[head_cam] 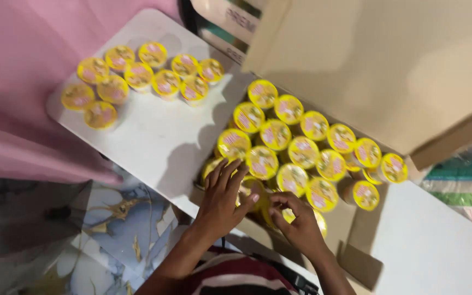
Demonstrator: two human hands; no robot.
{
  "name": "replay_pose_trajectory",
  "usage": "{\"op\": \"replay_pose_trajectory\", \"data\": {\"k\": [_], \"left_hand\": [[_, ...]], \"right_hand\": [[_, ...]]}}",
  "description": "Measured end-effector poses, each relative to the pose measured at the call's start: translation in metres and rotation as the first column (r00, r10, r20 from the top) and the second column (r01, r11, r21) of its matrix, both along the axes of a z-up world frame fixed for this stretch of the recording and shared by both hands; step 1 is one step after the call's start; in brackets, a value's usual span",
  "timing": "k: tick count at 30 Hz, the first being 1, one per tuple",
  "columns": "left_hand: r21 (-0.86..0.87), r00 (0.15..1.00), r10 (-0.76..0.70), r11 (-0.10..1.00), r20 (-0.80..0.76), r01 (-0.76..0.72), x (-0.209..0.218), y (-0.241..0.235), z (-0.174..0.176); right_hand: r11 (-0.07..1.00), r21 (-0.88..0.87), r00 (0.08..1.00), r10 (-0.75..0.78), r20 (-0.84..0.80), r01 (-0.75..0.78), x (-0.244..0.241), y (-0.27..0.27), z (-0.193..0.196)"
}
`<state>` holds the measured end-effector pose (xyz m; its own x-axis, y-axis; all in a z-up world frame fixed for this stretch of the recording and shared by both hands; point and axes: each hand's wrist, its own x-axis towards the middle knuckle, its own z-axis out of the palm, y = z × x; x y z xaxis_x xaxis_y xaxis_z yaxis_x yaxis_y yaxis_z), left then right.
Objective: Packing and organizing instant noodle cup containers into a cardboard box on a table.
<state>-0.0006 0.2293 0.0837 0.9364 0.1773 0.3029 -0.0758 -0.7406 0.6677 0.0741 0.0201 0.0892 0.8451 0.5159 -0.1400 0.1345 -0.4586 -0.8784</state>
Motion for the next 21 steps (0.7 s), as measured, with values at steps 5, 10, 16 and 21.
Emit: {"op": "replay_pose_trajectory", "data": {"k": [5, 10, 16, 21], "left_hand": [[-0.028, 0.991, 0.123, 0.992, 0.062, -0.121, -0.003, 0.113, -0.026], [-0.076, 0.950, 0.313, 0.947, 0.000, -0.312, -0.005, 0.219, -0.066], [-0.046, 0.760, 0.642, 0.760, -0.104, -0.648, 0.002, 0.309, -0.137], [-0.009, 0.751, 0.659, 0.751, -0.051, -0.660, 0.009, 0.342, -0.182]], "right_hand": [[0.985, -0.045, 0.986, 0.165, 0.001, -0.165, 0.029, 0.105, -0.005], [0.979, 0.033, 0.959, 0.189, 0.213, -0.200, 0.062, 0.203, -0.035], [0.996, -0.083, 0.986, -0.017, 0.165, 0.032, 0.109, 0.287, -0.093], [0.960, -0.279, 0.913, 0.088, 0.398, 0.029, 0.152, 0.328, -0.148]]}}
